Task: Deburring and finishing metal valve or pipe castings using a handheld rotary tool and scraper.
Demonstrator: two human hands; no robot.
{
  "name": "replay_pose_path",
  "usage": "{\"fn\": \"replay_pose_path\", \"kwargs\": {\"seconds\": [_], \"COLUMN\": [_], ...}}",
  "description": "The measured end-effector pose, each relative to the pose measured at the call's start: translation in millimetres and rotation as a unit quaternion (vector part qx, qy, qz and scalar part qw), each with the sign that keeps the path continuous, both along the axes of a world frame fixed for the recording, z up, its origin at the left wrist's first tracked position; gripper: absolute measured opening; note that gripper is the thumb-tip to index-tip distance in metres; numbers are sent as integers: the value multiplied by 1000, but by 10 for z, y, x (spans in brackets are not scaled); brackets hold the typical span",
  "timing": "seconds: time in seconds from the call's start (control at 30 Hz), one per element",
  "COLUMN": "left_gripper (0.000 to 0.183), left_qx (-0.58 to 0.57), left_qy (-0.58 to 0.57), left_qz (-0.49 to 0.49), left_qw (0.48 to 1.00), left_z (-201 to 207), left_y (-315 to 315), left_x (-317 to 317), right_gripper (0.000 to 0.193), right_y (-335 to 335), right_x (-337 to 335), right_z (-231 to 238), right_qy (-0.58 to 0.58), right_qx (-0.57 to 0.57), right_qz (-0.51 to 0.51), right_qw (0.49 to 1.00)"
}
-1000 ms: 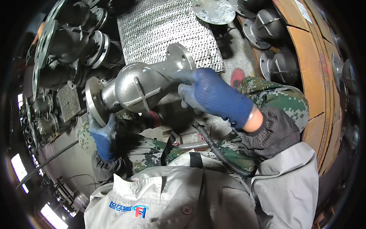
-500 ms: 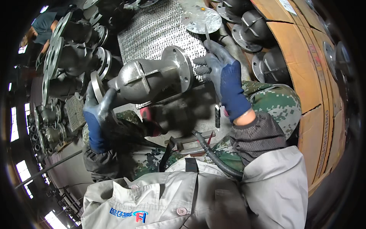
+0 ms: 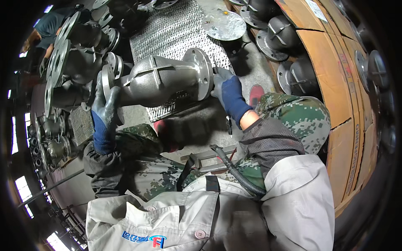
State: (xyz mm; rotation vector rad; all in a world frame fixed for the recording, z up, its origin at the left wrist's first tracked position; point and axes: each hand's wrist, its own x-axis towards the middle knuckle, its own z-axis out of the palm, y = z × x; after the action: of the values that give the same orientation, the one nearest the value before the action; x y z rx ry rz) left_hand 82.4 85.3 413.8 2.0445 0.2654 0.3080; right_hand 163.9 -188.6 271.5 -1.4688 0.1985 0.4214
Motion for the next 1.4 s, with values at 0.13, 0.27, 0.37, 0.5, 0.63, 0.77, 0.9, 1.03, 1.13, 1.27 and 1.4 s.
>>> {"fn": "replay_pose_path", "kwargs": {"seconds": [0.13,0.27,0.37,0.5,0.63,0.77,0.9,1.03,1.13,1.27,1.4], "left_gripper": [62,54,51,45,47,46,52,71,75,61,54], "left_qx": [33,-160,-193,-64,312,-7,-196,-179,50,146,-8], "left_qy": [16,72,53,-2,-235,-103,14,25,-34,-138,-128], "left_qz": [54,160,133,64,-78,55,96,40,-60,-205,-269], "left_qw": [998,971,971,996,917,993,976,983,996,958,955], "left_z": [-216,-186,-260,-354,-455,-259,79,168,203,334,355], "left_y": [243,211,296,452,549,238,-64,-212,-263,-362,-333], "left_x": [-169,-165,-178,-193,-138,-89,104,207,267,407,541], "right_gripper": [37,35,33,30,30,29,27,30,41,71,47], "right_y": [133,190,237,319,330,246,166,157,104,33,201], "right_x": [-54,5,77,165,205,265,449,599,694,702,601], "right_z": [99,211,347,383,405,452,885,1428,1570,1536,1701], "right_qy": [-20,-19,-13,-39,-50,-49,-102,-233,-206,-236,-45], "right_qx": [-13,27,57,116,111,105,61,26,-19,-25,65], "right_qz": [-1,6,-16,-53,-49,-57,-56,89,175,321,252], "right_qw": [1000,999,998,991,991,992,991,968,963,917,965]}}
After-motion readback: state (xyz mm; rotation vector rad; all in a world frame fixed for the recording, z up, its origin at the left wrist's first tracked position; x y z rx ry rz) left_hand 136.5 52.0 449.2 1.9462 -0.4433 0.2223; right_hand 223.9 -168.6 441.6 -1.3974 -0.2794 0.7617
